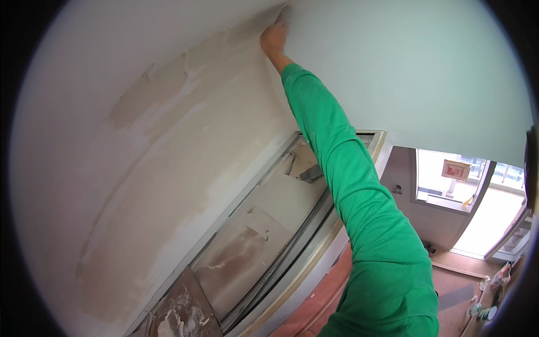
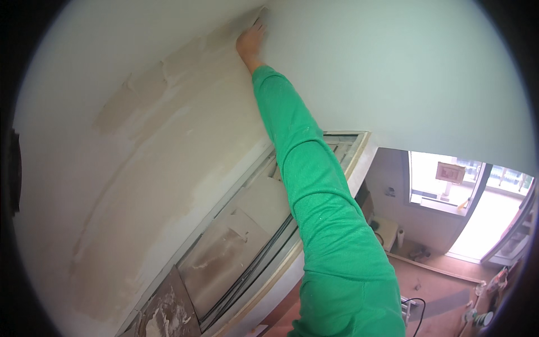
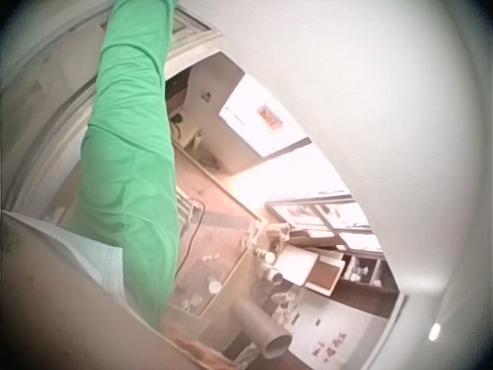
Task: The person applies white plaster to a ceiling using a trowel and hawk, smoothing the surface with a wooden straight edge. They repeatedly scoop plaster from a board, apply it to the ceiling, and scrape it smooth.
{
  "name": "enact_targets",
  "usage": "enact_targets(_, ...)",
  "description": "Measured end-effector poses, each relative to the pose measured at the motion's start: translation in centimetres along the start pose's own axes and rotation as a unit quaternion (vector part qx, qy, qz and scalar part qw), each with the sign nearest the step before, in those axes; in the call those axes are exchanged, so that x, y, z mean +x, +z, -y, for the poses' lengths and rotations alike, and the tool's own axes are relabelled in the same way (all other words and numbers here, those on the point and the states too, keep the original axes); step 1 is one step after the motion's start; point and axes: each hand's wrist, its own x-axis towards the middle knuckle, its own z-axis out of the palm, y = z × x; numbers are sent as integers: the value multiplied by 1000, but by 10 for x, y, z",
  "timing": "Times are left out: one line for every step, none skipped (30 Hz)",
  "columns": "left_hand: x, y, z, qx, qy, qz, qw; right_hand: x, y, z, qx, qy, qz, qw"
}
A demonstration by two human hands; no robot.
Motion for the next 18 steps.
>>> enact_targets(0,3,-1,-2,-3,-2,1000,2,10,-3,-24,11,-4,1000)
enact_targets(-1,3,-2,-5,-7,-1,1000,4,19,-6,-32,12,-7,999)
enact_targets(-1,4,-3,-6,-12,-1,1000,4,27,-7,-39,14,-9,999)
enact_targets(-1,4,-3,-6,-17,-2,1000,4,33,-7,-47,15,-12,999)
enact_targets(-2,4,-4,-8,-21,-2,1000,7,38,-7,-61,5,-13,998)
enact_targets(-1,4,-3,-9,-26,-3,1000,10,41,-6,-74,-4,-15,997)
enact_targets(-3,6,-3,-15,-31,-5,999,13,44,-2,-88,-14,-19,996)
enact_targets(-4,9,-3,-19,-35,-7,999,16,47,3,-17,1,-29,999)
enact_targets(-4,4,-3,-11,-41,-5,999,-3,44,17,53,28,-27,998)
enact_targets(-5,7,-4,-16,-47,-6,999,1,39,20,115,42,-38,992)
enact_targets(-5,9,-3,-25,-54,-7,998,-6,46,27,60,7,-59,996)
enact_targets(-5,20,-3,-48,-61,-9,997,8,50,27,-4,-38,-92,995)
enact_targets(-6,19,-5,-47,-71,-9,996,-15,39,38,24,-56,-59,996)
enact_targets(-5,11,-7,-34,-82,-9,996,-55,21,54,58,-66,-20,996)
enact_targets(-5,9,-8,-37,-93,-15,995,-70,2,62,100,-65,13,993)
enact_targets(-5,10,-7,-51,-109,-20,992,-76,-17,67,138,-70,43,987)
enact_targets(-6,13,-7,-66,-130,-27,989,-86,-34,70,176,-73,75,979)
enact_targets(-6,16,-7,-88,-159,-37,983,-94,-51,71,177,-85,82,977)
